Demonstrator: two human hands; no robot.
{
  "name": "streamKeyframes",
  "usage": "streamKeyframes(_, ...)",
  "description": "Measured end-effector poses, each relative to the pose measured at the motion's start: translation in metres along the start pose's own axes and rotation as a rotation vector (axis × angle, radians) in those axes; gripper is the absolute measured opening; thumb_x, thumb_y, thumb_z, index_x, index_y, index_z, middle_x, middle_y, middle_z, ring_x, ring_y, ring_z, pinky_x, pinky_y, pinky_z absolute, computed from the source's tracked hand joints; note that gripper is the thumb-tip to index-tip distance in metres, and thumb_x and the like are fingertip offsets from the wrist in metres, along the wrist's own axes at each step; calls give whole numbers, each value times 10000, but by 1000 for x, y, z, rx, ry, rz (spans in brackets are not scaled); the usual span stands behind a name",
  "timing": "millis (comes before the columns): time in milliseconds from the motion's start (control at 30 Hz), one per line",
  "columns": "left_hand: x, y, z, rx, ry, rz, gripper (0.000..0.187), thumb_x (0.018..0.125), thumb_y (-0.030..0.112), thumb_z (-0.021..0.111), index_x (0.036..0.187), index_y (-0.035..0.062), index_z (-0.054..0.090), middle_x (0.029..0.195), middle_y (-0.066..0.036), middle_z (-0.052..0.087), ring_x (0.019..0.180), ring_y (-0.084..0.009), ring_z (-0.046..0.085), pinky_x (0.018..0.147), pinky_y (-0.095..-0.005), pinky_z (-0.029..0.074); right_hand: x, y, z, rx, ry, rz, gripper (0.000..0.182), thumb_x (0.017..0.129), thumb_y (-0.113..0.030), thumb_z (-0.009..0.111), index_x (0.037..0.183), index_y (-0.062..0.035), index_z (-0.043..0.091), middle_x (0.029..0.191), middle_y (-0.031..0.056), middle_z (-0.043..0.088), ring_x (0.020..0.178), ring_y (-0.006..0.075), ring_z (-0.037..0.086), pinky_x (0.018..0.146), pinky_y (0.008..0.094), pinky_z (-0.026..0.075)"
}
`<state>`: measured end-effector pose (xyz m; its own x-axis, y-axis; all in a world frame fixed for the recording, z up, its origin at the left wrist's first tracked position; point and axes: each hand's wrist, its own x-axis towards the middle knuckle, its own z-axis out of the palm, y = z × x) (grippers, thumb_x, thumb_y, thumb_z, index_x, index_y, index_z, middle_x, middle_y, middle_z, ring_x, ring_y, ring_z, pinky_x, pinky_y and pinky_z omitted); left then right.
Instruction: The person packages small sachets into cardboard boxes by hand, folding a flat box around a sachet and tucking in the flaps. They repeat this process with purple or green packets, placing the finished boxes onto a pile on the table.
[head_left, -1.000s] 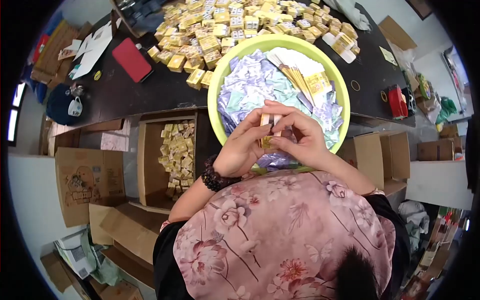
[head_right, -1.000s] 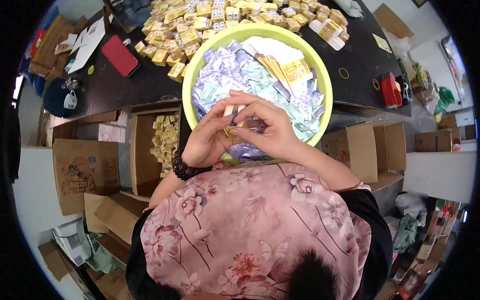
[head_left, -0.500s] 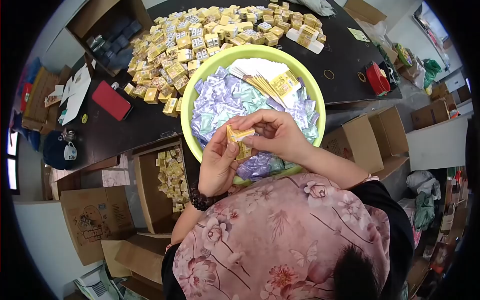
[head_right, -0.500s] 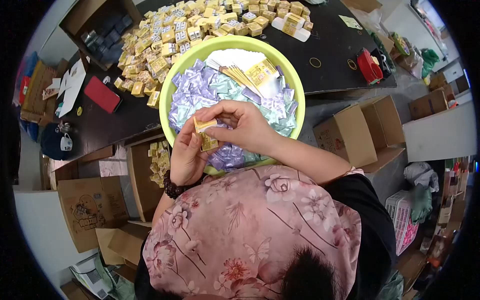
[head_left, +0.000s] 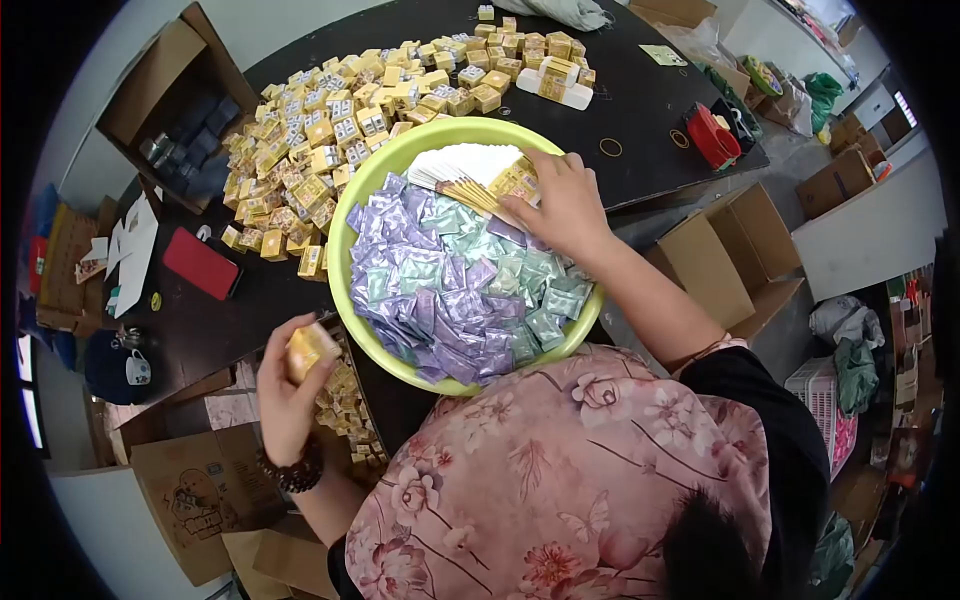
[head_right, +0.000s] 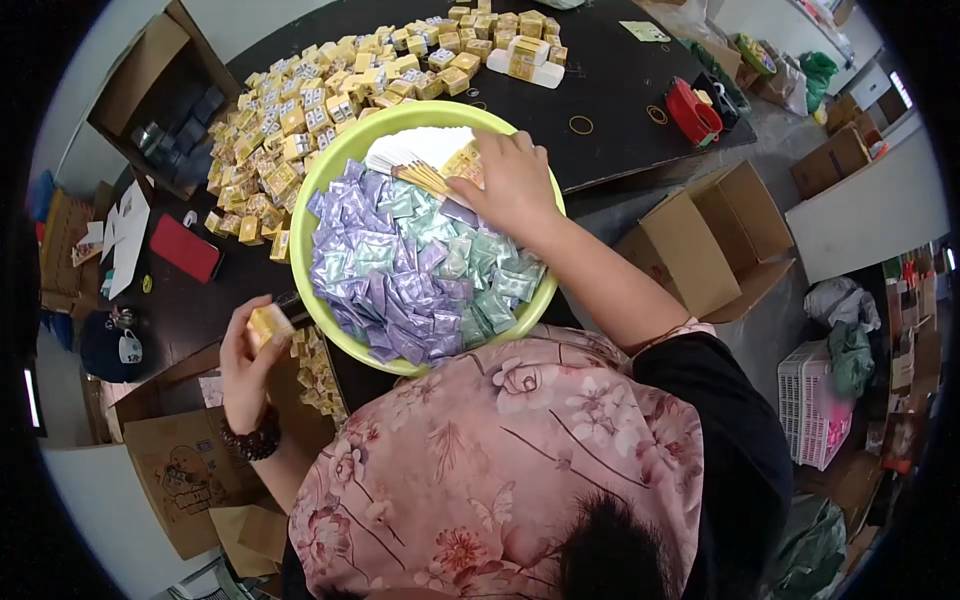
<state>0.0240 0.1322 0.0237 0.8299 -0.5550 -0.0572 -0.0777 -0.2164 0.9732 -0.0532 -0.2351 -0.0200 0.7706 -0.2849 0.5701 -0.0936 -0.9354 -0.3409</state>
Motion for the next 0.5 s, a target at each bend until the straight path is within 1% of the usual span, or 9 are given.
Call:
streamKeyframes(67,-11,-8,-36,759,94,8,469,840,176,704,1246,19,530,1154,-163,574,1049,-287,580,913,-351,467,5,8,-1,-181,-264,213,693,724,-377,764,1259,-20,510,1137,137,615,1060,297,509,896,448,394)
streamKeyframes(100,-15,-20,-46,927,187,-133,507,836,241,713,1253,17,532,1197,-205,548,1086,-352,548,946,-396,436,7,6,0,-215,-302,235,769,689,-374,789,1301,-36,469,1159,138,607,1087,287,485,898,435,379)
streamKeyframes(233,-10,-37,-33,1127,502,23,444,863,223,682,1236,18,558,1227,-201,532,1102,-337,544,941,-391,435,4,12,16,-221,-154,223,691,705,-346,778,1256,-21,515,1164,143,600,1071,292,495,903,429,385)
streamKeyframes(300,10,-10,8,745,479,280,372,888,163,649,1218,6,578,1212,-186,556,1080,-308,570,929,-376,447,3,18,16,-84,-28,87,463,778,-237,745,1146,0,594,1064,136,634,945,238,573,830,368,447)
streamKeyframes(333,18,-14,26,545,373,345,344,888,119,640,1207,4,587,1204,-171,569,1058,-284,584,917,-358,455,6,11,10,-85,-23,80,463,778,-237,745,1146,0,594,1064,136,634,945,238,573,830,368,447)
streamKeyframes(367,24,-18,46,345,269,404,319,887,76,631,1196,1,596,1197,-157,582,1035,-260,598,904,-340,464,6,-5,-2,241,24,182,322,812,-154,707,1075,10,620,986,126,648,865,222,601,771,331,469)
streamKeyframes(400,24,-11,71,203,168,327,339,893,36,626,1225,-4,577,1201,-131,599,1028,-209,607,896,-294,468,3,-21,-12,570,62,285,184,846,-72,669,1004,19,647,908,116,663,786,206,628,712,294,490)
streamKeyframes(433,27,-6,97,-42,95,260,385,925,26,584,1295,-39,500,1232,-150,586,1066,-191,595,909,-276,467,-1,-36,-17,765,72,318,126,886,-43,632,987,31,652,830,78,666,712,122,620,640,236,491)
streamKeyframes(500,36,3,135,-401,108,253,430,955,25,534,1350,-80,399,1247,-168,575,1085,-177,589,911,-269,475,-8,-61,-28,1016,-6,363,135,906,-68,631,999,28,648,791,2,629,712,42,559,638,191,463)
